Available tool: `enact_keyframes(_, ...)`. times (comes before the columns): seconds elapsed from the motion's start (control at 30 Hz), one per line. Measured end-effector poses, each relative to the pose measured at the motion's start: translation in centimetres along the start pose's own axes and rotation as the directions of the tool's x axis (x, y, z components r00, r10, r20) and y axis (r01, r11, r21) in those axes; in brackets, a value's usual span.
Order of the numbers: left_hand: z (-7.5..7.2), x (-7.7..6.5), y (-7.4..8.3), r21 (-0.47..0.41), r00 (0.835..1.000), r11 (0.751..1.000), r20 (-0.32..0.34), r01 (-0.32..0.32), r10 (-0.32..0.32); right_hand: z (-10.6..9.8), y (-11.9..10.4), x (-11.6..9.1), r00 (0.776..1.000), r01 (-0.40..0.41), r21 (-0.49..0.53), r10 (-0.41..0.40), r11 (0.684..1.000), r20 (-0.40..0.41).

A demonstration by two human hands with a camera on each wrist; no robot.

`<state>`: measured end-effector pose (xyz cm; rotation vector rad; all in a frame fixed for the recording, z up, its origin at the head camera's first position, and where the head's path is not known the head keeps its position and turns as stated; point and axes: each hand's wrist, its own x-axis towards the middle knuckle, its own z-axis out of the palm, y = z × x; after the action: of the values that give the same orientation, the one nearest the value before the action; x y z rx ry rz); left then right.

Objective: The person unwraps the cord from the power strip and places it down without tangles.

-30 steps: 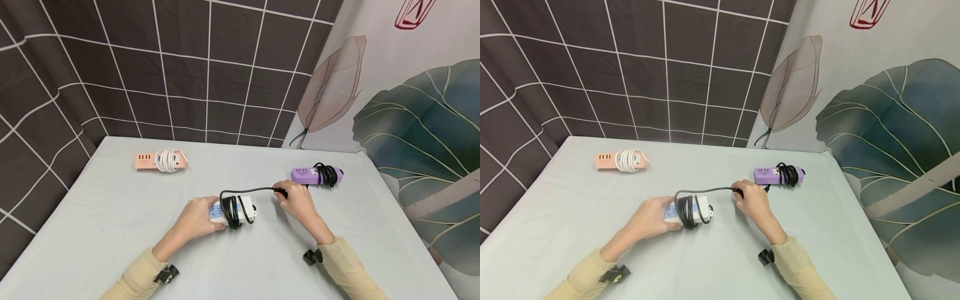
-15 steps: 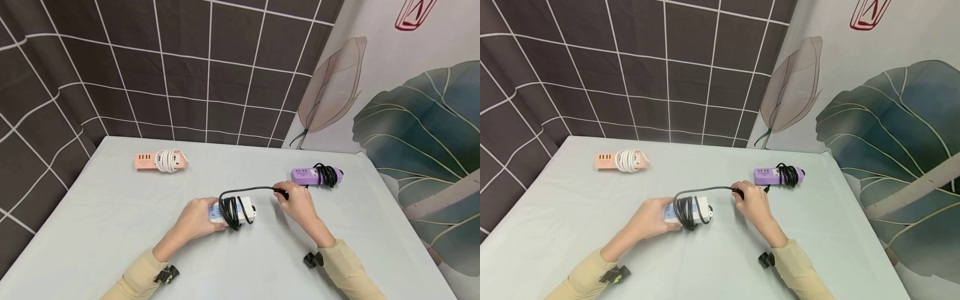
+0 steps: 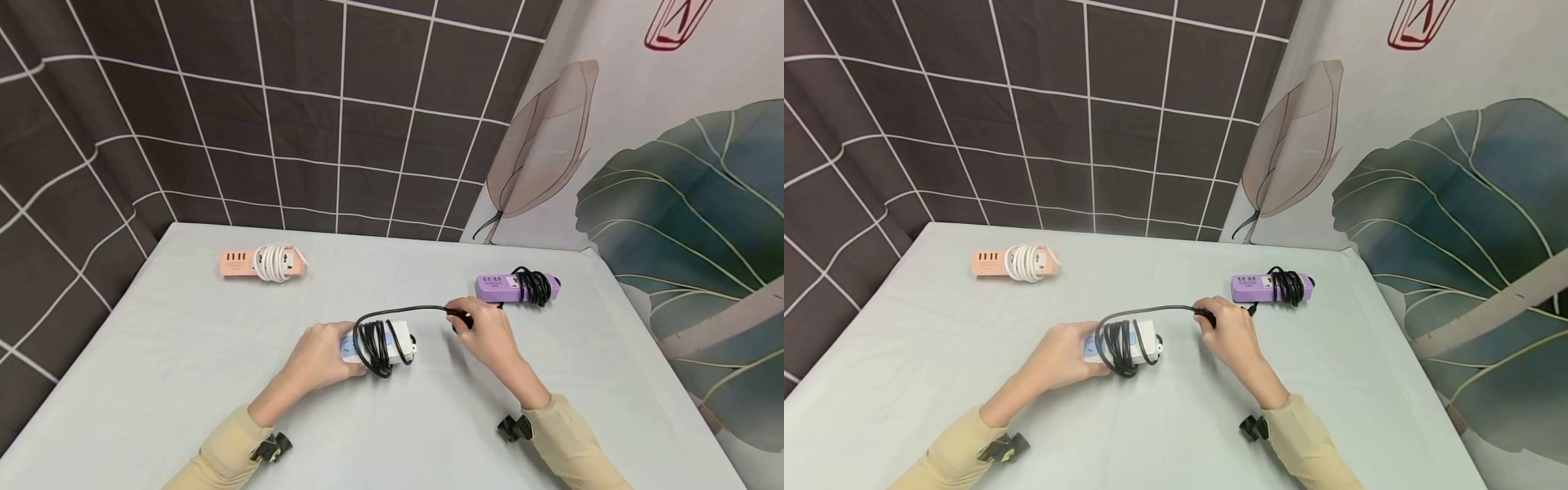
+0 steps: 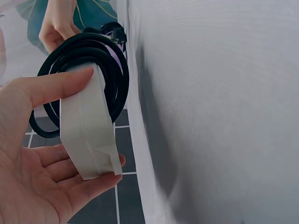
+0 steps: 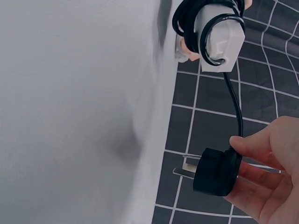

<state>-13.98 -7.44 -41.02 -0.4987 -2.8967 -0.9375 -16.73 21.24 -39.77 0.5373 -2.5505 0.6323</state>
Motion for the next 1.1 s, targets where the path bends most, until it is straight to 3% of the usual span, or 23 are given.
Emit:
enact_keyframes(0.63,0.0,0.1,-0.5,-0.007,0.999,1.0,-0.046,-0.009,0.008,-0.7,0.0,-0.8,1.0,0.019,0.023,-0.019,1.0,-0.007)
enact_keyframes(1.1,-0.4,0.2,-0.6,-0.003,0.999,1.0,-0.041,0.013,-0.013,-1.4,0.4,-1.5,1.0,0.012,0.068,-0.012,0.998,-0.004)
